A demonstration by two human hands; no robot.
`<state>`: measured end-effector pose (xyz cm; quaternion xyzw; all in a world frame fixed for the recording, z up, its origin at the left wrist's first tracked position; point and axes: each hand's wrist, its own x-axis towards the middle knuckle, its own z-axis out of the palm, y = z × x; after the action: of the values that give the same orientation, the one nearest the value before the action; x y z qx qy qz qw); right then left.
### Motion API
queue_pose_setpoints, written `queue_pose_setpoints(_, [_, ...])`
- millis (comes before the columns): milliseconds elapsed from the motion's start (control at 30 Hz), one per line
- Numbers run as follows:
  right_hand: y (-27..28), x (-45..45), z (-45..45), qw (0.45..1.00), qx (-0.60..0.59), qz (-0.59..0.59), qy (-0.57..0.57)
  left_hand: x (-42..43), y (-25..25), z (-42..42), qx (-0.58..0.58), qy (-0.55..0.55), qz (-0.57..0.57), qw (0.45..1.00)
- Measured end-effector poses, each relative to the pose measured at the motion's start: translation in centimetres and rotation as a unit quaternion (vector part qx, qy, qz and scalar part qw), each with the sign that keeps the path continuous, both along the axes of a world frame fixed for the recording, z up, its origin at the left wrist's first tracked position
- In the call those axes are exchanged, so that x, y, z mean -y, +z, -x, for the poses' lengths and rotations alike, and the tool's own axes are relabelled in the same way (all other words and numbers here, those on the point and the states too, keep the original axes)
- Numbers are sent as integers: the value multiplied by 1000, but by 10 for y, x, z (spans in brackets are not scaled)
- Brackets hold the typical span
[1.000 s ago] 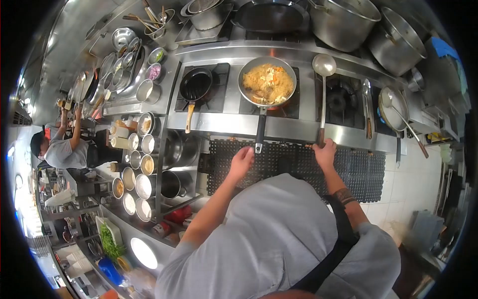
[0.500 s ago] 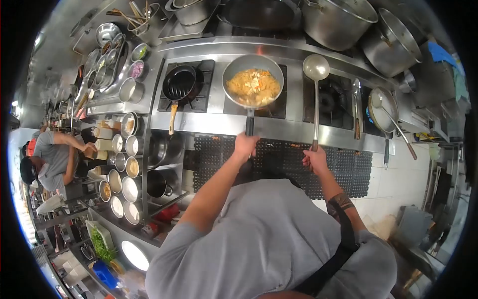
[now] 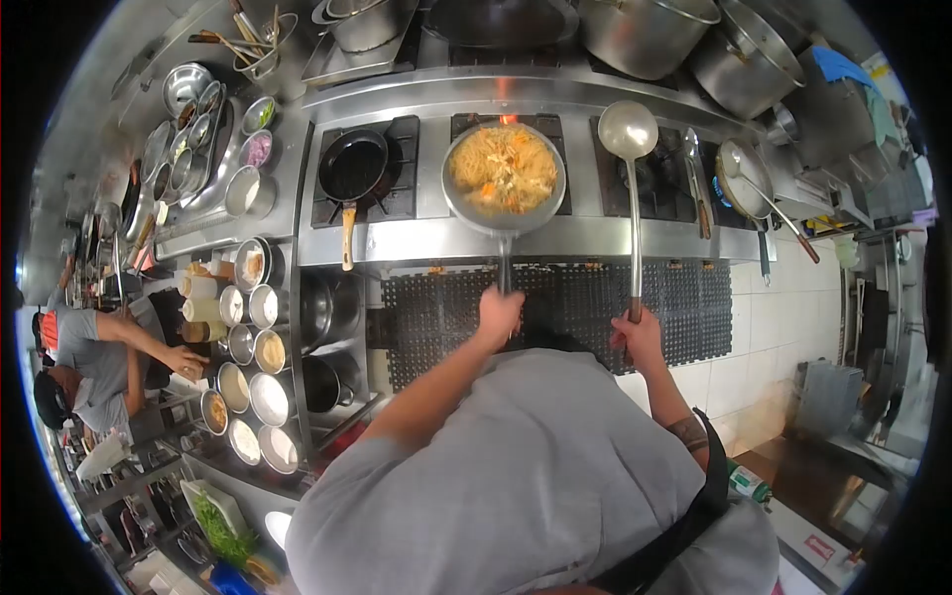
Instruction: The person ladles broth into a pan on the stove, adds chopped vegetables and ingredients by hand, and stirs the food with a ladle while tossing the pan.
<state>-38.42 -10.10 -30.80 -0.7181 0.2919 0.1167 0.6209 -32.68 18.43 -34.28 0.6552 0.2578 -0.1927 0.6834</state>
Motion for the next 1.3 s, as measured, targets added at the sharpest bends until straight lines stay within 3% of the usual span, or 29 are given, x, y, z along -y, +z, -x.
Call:
queue_pose_setpoints(33, [2, -6, 10, 1000, -9, -10, -7, -6, -22, 16, -24, -21, -12, 999])
queue_pose_setpoints(100, [3, -13, 18, 1000, -17, -18, -16, -12, -11, 18, -23, -25, -17, 999])
queue_pose_setpoints(233, [3, -25, 36, 1000, -22, -15, -14, -10, -9, -47, 12, -28, 0, 1000])
queue_pose_setpoints(300, [5, -29, 38, 1000, -19, -14, -14, -12, -20, -31, 30, -27, 34, 999])
queue_pose_setpoints(400, [9, -35, 36, 1000, -19, -12, -16, -24, -24, 24, -26, -40, -7, 999])
queue_pose_setpoints(600, [22, -40, 33, 999, -12, -13, -30, -21, -15, -49, -2, -53, 0, 999])
queue_pose_setpoints(700, [34, -35, 20, 999, -27, 40, 19, -21, -15, -49, -6, -53, -1, 999])
queue_pose_setpoints(767, [37, -30, 16, 977, -42, 201, 56, -23, -14, -51, -11, -49, -11, 999])
queue_pose_setpoints(800, [38, -18, 16, 977, -48, 200, 61, -25, -10, -54, -5, -76, -24, 997])
queue_pose_setpoints(867, [42, 14, 14, 935, 0, 319, 154, -27, -15, -67, 13, -113, -56, 992])
queue_pose_setpoints(1000, [110, 43, -18, 936, 22, 284, 208, -12, -3, -84, -21, -97, -38, 994])
queue_pose_setpoints(1067, [123, 64, -41, 874, 105, 340, 331, -2, 2, -86, -37, -81, -32, 996])
queue_pose_setpoints(1100, [135, 70, -56, 872, 105, 337, 340, 5, 4, -86, -41, -71, -32, 996])
queue_pose_setpoints(1167, [152, 73, -91, 797, -7, 419, 435, 17, 6, -85, -46, -51, -91, 993])
queue_pose_setpoints(1300, [140, 80, -133, 766, 3, 459, 451, 36, -33, -66, -56, -41, -201, 977])
